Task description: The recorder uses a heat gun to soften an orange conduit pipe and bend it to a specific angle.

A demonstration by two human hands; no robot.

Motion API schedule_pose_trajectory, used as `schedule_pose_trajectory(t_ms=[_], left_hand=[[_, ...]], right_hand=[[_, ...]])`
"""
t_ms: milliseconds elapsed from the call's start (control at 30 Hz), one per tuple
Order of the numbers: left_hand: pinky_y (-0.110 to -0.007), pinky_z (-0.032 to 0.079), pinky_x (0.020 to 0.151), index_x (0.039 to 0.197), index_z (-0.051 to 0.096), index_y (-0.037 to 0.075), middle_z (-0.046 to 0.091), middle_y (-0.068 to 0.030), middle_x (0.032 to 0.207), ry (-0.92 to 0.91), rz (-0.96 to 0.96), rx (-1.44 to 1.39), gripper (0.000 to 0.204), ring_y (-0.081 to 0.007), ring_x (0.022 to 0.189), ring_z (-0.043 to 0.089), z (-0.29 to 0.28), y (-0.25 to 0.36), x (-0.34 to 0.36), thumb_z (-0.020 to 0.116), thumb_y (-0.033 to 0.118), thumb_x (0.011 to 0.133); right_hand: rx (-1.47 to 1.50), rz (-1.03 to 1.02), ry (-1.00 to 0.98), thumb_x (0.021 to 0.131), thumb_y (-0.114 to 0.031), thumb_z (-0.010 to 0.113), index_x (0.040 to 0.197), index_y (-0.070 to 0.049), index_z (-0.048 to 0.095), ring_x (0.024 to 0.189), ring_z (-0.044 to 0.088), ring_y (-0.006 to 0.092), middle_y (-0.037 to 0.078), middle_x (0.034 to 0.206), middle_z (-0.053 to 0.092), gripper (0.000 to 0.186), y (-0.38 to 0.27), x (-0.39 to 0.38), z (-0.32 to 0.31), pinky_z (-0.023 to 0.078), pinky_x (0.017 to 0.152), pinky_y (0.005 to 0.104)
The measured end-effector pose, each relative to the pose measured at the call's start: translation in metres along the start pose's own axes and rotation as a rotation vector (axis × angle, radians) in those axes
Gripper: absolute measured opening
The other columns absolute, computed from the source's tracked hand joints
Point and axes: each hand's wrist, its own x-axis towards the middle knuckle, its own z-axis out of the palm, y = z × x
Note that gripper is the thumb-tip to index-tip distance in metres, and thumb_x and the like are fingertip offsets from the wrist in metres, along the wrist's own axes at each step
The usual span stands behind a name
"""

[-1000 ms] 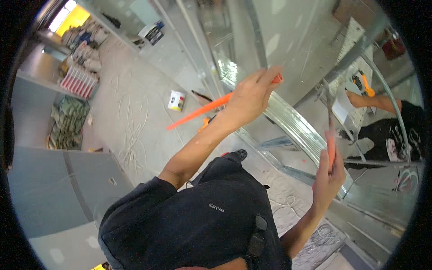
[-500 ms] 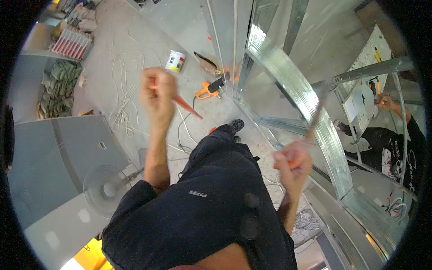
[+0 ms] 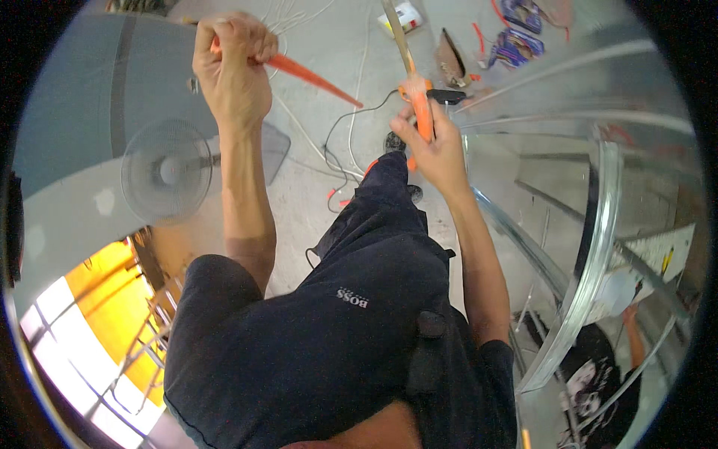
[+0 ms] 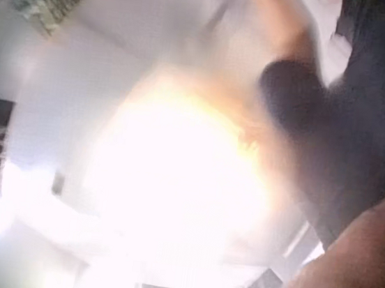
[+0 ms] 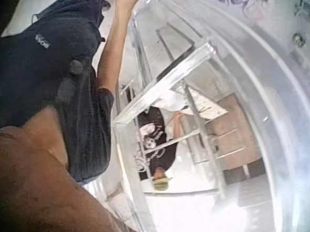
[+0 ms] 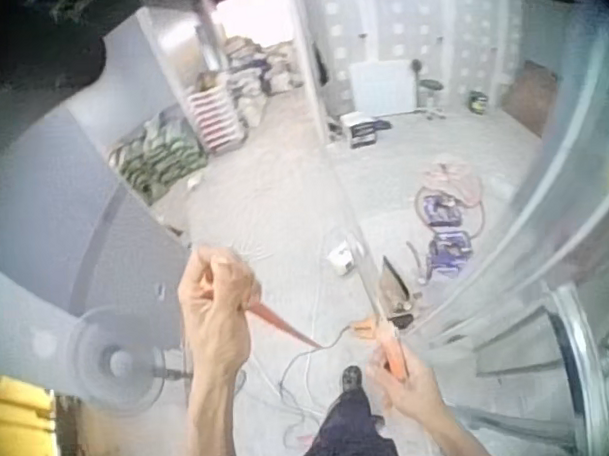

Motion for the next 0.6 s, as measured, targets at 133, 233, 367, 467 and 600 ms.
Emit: schedule_pose_trajectory(t_ms=[133, 233, 367, 467, 600], left_hand=[[-0.030, 0.044, 0.079, 0.118, 0.051, 0.006, 0.053, -0.0026, 0.091, -0.075, -0.001, 0.064, 0.039, -0.0116, 0.083, 0.049, -0.052, -0.011, 0.007, 0.061, 0.042, 0.104], [-0.029, 0.043, 0.079, 0.117, 0.051, 0.005, 0.052, -0.0019, 0.090, -0.027, 0.031, 0.122, 0.035, -0.0112, 0.083, 0.049, -0.059, -0.016, 0.015, 0.054, 0.039, 0.108], [-0.031, 0.044, 0.081, 0.116, 0.051, 0.005, 0.051, -0.0027, 0.090, 0.041, 0.018, -0.082, 0.032, -0.0128, 0.083, 0.048, -0.079, -0.031, 0.017, 0.051, 0.036, 0.109], [-0.032, 0.044, 0.082, 0.115, 0.051, 0.005, 0.052, -0.0033, 0.090, 0.120, 0.019, -0.106, 0.030, -0.0136, 0.084, 0.049, -0.082, -0.045, 0.008, 0.051, 0.034, 0.109], [-0.032, 0.044, 0.081, 0.114, 0.051, 0.005, 0.053, -0.0038, 0.090, 0.196, -0.012, -0.155, 0.026, -0.0140, 0.084, 0.049, -0.073, -0.051, -0.012, 0.052, 0.031, 0.109]], right_hand=[[0.003, -0.043, -0.117, 0.094, -0.023, 0.077, 0.133, -0.002, 0.064, 0.097, 0.062, 0.0108, 0.004, 0.110, 0.069, 0.046, 0.011, 0.072, 0.058, 0.050, 0.086, 0.0268], [0.033, -0.077, -0.215, 0.094, -0.025, 0.077, 0.133, -0.001, 0.064, 0.112, 0.063, 0.0142, 0.007, 0.120, 0.070, 0.047, 0.033, 0.107, 0.081, 0.049, 0.096, 0.0293], [-0.061, -0.049, -0.335, 0.095, -0.026, 0.077, 0.133, -0.001, 0.064, 0.116, 0.063, 0.0162, 0.007, 0.125, 0.069, 0.047, 0.046, 0.135, 0.095, 0.047, 0.102, 0.0311], [0.094, 0.012, -0.417, 0.095, -0.027, 0.076, 0.131, -0.001, 0.065, 0.111, 0.063, 0.0142, 0.007, 0.124, 0.069, 0.046, 0.061, 0.152, 0.091, 0.048, 0.098, 0.0300], [-0.163, 0.119, -0.598, 0.095, -0.028, 0.076, 0.132, -0.002, 0.065, 0.100, 0.064, 0.0131, 0.007, 0.124, 0.070, 0.046, 0.059, 0.160, 0.079, 0.050, 0.092, 0.0297]])
